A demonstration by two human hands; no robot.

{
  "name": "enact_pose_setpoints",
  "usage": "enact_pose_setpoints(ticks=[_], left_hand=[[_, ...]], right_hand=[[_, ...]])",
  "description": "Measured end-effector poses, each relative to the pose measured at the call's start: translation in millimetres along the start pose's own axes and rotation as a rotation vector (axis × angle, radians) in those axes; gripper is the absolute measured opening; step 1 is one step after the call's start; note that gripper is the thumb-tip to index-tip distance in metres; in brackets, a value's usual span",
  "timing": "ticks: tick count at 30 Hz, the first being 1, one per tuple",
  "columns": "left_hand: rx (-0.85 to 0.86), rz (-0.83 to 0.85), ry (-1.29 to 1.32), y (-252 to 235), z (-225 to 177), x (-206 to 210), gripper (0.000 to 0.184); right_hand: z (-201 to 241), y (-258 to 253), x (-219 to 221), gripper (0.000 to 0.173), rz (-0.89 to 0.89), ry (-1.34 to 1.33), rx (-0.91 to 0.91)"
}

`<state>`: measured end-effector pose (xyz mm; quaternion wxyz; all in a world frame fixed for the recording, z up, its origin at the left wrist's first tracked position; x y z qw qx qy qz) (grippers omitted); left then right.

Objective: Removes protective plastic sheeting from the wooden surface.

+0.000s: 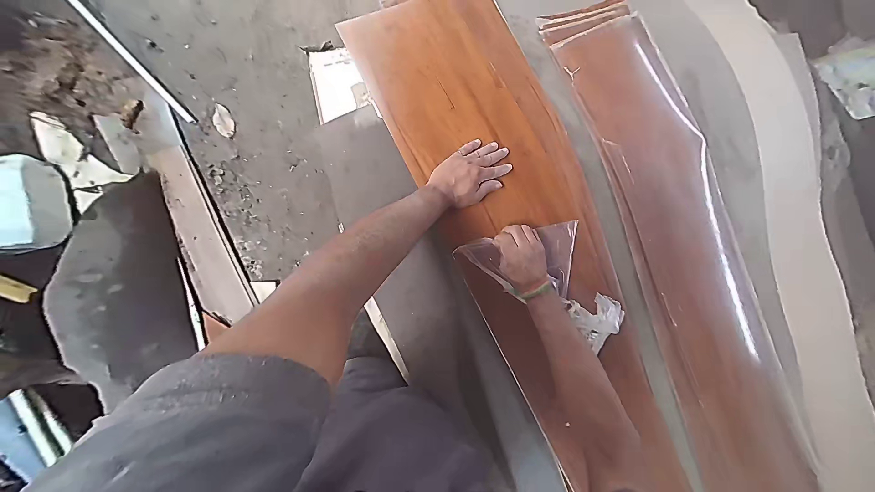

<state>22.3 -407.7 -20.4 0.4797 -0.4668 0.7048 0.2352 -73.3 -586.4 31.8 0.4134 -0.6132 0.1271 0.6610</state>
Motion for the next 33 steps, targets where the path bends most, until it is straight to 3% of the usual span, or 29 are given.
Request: enact_pose_setpoints(ticks=[3,6,8,11,12,14,16,19,21,33], left_hand=[[-0.002,-0.006,0.013,0,-1,-1,0.054],[-0.014,0.003,0.022,0,-1,0,0.053],[-0.025,-0.002,0.024,-2,0,0,0.053],[-0.022,0.005,0.016,1,0,0,0.053],[-0.019,0.009,0.012,1,0,0,0.053],[-0.015,0.003,0.003,0,-1,0,0.053],[-0.003,-0.019,-0.003,-1,-1,-1,0.054],[-0.005,-0.012,-0.002,1,-1,-1,0.054],[-0.005,-0.01,0.004,0,-2,0,0.054],[0.005,-0.031,0.023,0,-1,-2,0.054]], right_hand=[[-7,5,-14,0.015,0.037,-0.126,-0.062],[-9,14,-31,0.016,-0.191,-0.299,0.1],[-2,14,-46,0.026,-0.284,-0.295,0.204],[34,12,-31,0.068,0.128,-0.183,0.12],[43,10,-17,0.068,0.258,-0.154,0.073],[42,10,10,0.05,0.31,-0.116,-0.007],[35,7,18,0.029,0.156,-0.104,-0.048],[43,4,18,0.022,-0.04,-0.107,-0.08],[46,5,13,0.019,-0.079,-0.093,-0.077],[24,31,-82,0.019,0.156,-0.43,-0.208]])
Point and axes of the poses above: each hand's wrist, its own y-axis away from the middle knuckle, its own x-axis out of the palm, z = x × y, the point moved 5 cm from there along -y, towards the middle knuckle, and after that the axes turned 4 degrees about -z, right-handed, at the moved point
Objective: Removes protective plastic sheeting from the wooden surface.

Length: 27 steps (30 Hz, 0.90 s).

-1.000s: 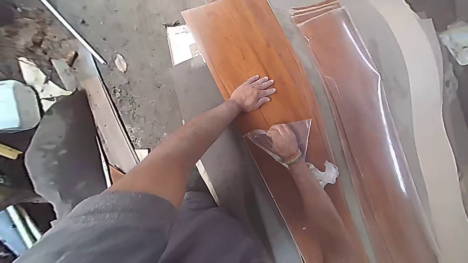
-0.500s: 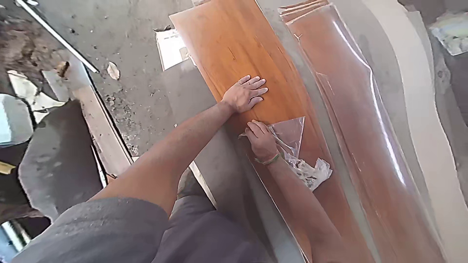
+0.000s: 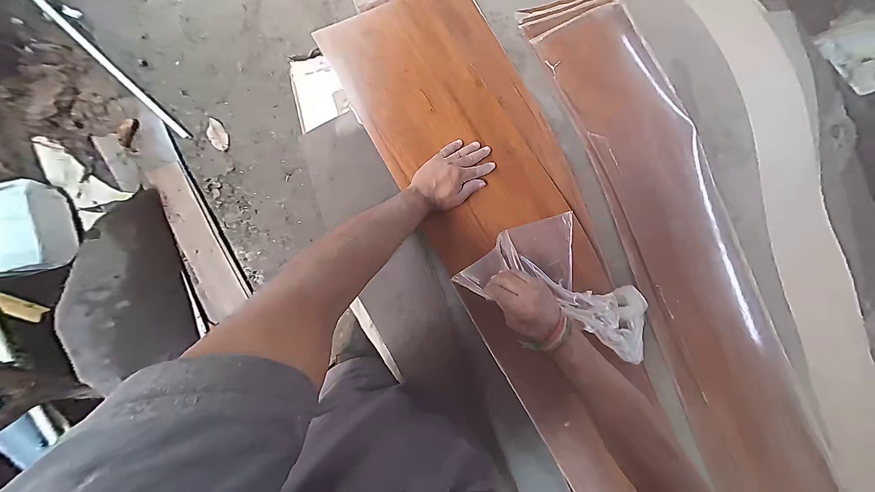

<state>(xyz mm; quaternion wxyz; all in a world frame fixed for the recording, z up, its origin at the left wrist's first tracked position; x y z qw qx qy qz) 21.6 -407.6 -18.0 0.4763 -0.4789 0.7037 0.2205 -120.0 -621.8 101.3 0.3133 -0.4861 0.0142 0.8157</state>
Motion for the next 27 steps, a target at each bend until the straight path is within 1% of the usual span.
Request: enact_pose_setpoints(ticks=[3,5,6,7,8,9,10,11,12,13,14,16,17,18,19,20,21,22,23,24,25,27], left_hand=[[-0.011,0.015,0.0,1,1,0,0.054],[-0.007,0.019,-0.007,0,1,0,0.054],[-0.007,0.023,-0.01,0,1,0,0.054],[-0.009,0.027,-0.01,0,0,1,0.055],[-0.011,0.028,-0.014,-1,1,0,0.054],[-0.014,0.028,-0.02,-2,2,-1,0.054],[-0.018,0.032,-0.025,-1,2,0,0.054],[-0.023,0.042,-0.028,0,0,2,0.055],[-0.024,0.051,-0.037,0,0,3,0.055],[-0.018,0.053,-0.045,0,-1,3,0.055],[-0.014,0.052,-0.051,0,-2,4,0.055],[-0.036,0.072,-0.084,-3,-6,0,0.054],[-0.096,0.108,-0.104,-5,-12,-2,0.054],[-0.188,0.148,-0.111,-7,-24,-2,0.053],[-0.298,0.178,-0.103,-10,-38,0,0.055],[-0.404,0.17,-0.073,-13,-51,4,0.064],[-0.487,0.138,-0.054,-13,-62,13,0.08],[-0.532,0.086,-0.078,-11,-71,22,0.094],[-0.545,0.027,-0.142,-11,-76,29,0.102],[-0.545,-0.012,-0.188,-12,-78,33,0.103],[-0.541,-0.02,-0.21,-13,-79,34,0.1],[-0.523,0.009,-0.224,-9,-80,37,0.094]], right_hand=[[14,13,-16,0.018,0.046,0.019,-0.017],[21,21,-25,0.017,0.117,0.046,-0.029],[23,27,-28,0.02,0.167,0.056,-0.012],[24,33,-32,0.031,0.205,0.047,0.039],[21,37,-36,0.045,0.202,0.005,0.116],[17,39,-41,0.057,0.137,-0.048,0.211],[12,39,-48,0.06,0.014,-0.036,0.297],[7,37,-53,0.05,-0.124,0.048,0.356],[-2,30,-52,0.035,-0.207,0.178,0.401],[-13,22,-45,0.029,-0.181,0.304,0.453],[-26,17,-34,0.037,-0.056,0.369,0.501],[-56,4,-5,0.06,0.286,0.366,0.622],[-68,2,8,0.061,0.401,0.329,0.678],[-75,4,16,0.052,0.416,0.308,0.687],[-78,6,19,0.039,0.317,0.344,0.628],[-79,8,21,0.032,0.191,0.399,0.543],[-78,11,23,0.028,0.095,0.444,0.482],[-76,12,24,0.024,0.006,0.491,0.442],[-74,10,24,0.02,-0.08,0.544,0.415],[-74,8,22,0.018,-0.138,0.58,0.403],[-73,7,21,0.016,-0.165,0.598,0.403],[-70,12,19,0.016,-0.154,0.583,0.408]])
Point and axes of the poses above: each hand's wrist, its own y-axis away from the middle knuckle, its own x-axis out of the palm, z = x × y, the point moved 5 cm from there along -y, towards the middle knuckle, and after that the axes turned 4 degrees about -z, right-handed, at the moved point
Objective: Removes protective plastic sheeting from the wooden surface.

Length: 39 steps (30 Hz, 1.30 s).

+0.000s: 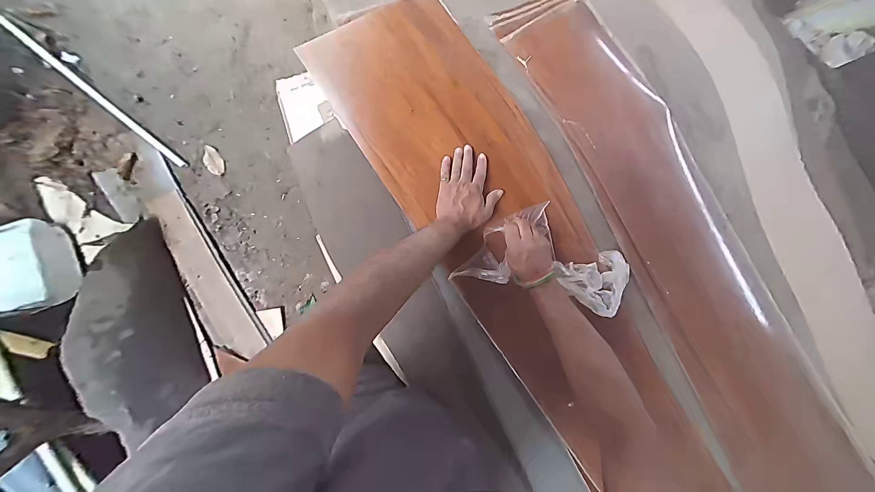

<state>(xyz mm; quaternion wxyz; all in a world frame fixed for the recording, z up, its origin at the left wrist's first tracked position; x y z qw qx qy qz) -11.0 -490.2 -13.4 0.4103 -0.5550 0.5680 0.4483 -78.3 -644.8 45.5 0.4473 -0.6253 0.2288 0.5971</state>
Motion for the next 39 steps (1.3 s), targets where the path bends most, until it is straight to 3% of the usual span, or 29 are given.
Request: enact_pose_setpoints(ticks=[7,20,33,35,37,39], left_hand=[[-0.016,-0.013,-0.023,-4,-1,0,0.09],[-0.001,-0.026,-0.047,-4,-3,-3,0.092],[-0.016,-0.017,0.005,-3,-1,-3,0.091],[-0.019,-0.019,0.001,-5,-4,-3,0.091],[-0.021,-0.028,0.0,-7,-4,-3,0.091],[-0.026,-0.035,-0.001,-4,-3,-1,0.091]], right_hand=[[-19,3,-39,0.013,0.063,-0.108,-0.228],[-16,51,-90,0.015,0.064,-0.133,-0.262],[0,86,-128,0.016,0.174,-0.082,-0.168],[-4,81,-139,0.017,0.121,-0.145,-0.038],[3,70,-156,0.02,-0.05,-0.2,0.071],[23,61,-154,0.038,-0.105,-0.184,0.048]])
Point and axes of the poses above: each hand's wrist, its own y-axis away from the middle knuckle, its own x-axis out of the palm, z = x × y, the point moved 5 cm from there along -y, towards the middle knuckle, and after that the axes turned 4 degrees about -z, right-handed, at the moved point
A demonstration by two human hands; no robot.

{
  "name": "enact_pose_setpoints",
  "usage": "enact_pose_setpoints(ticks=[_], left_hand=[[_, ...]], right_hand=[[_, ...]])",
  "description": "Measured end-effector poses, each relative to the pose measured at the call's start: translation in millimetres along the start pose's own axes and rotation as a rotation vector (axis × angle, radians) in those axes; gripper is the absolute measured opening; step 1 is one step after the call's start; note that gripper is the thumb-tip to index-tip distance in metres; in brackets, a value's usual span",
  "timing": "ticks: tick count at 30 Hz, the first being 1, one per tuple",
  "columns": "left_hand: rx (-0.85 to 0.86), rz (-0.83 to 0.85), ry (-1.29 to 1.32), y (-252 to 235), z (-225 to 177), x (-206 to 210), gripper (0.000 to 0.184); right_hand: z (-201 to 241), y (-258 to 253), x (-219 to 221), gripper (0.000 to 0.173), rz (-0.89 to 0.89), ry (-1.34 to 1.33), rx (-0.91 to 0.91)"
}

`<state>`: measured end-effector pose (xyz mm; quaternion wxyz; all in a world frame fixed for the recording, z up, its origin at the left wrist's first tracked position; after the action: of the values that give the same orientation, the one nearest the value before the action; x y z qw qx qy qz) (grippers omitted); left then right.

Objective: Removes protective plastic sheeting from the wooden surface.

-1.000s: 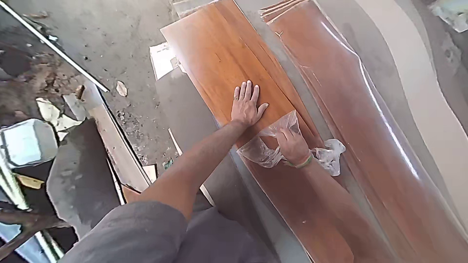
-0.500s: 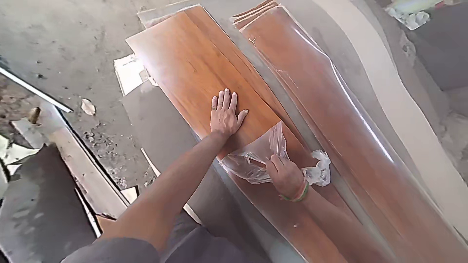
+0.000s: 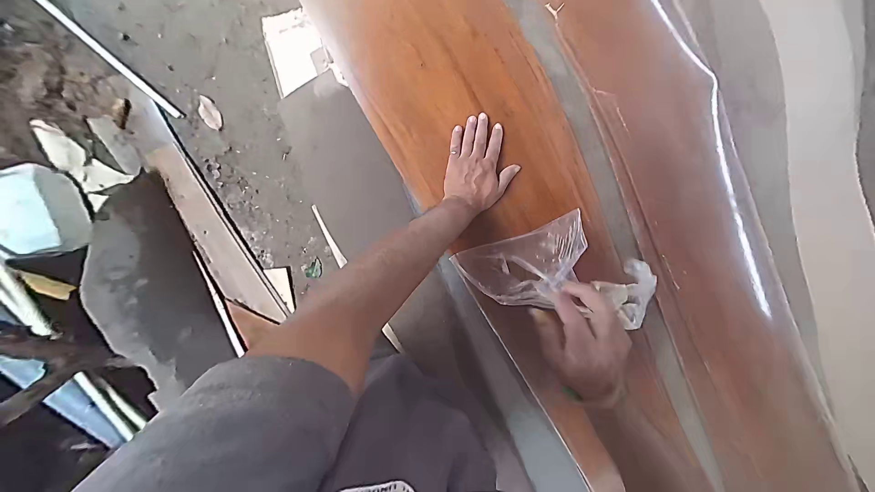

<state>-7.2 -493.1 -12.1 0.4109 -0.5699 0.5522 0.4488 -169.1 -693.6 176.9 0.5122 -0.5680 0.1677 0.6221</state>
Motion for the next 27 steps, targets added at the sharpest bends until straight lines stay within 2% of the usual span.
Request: enact_pose_setpoints(ticks=[2,4,5,6,8,11,15,19,23,27], left_hand=[[0.002,0.009,-0.014,-1,0,-1,0.092],[0.01,0.01,-0.027,-2,-1,-1,0.092],[0.01,0.004,-0.031,-2,-1,-1,0.093],[0.01,-0.004,-0.034,-3,-1,0,0.093],[0.008,-0.007,-0.034,-2,-1,0,0.093],[0.006,-0.007,-0.03,-2,0,0,0.093],[0.006,-0.001,-0.026,-2,-2,1,0.092],[-0.001,0.006,-0.026,-2,0,-1,0.092],[-0.005,0.012,-0.021,-3,0,-2,0.091],[-0.004,0.021,-0.004,-2,1,-2,0.091]], right_hand=[[14,-2,46,0.071,0.2,0.001,-0.079],[12,0,105,0.087,0.426,0.016,-0.14],[6,1,129,0.085,0.519,0.026,-0.158],[0,0,147,0.075,0.559,0.045,-0.194],[-12,0,165,0.045,0.438,0.038,-0.285],[-8,5,161,0.018,0.234,-0.062,-0.377],[-1,4,157,0.018,0.15,-0.043,-0.324],[-3,-9,145,0.021,0.24,-0.102,-0.297],[-8,-8,113,0.023,0.315,-0.181,-0.331],[-15,6,78,0.026,0.35,-0.227,-0.289]])
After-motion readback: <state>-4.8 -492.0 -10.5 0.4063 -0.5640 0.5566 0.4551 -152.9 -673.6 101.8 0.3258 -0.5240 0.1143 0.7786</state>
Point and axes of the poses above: each hand's wrist, its own y-axis away from the middle knuckle, its own x-axis out of the palm, z = x × y, the point moved 5 cm from there along -y, towards the middle knuckle, and after that the axes turned 4 degrees about -z, right-handed, at the moved point
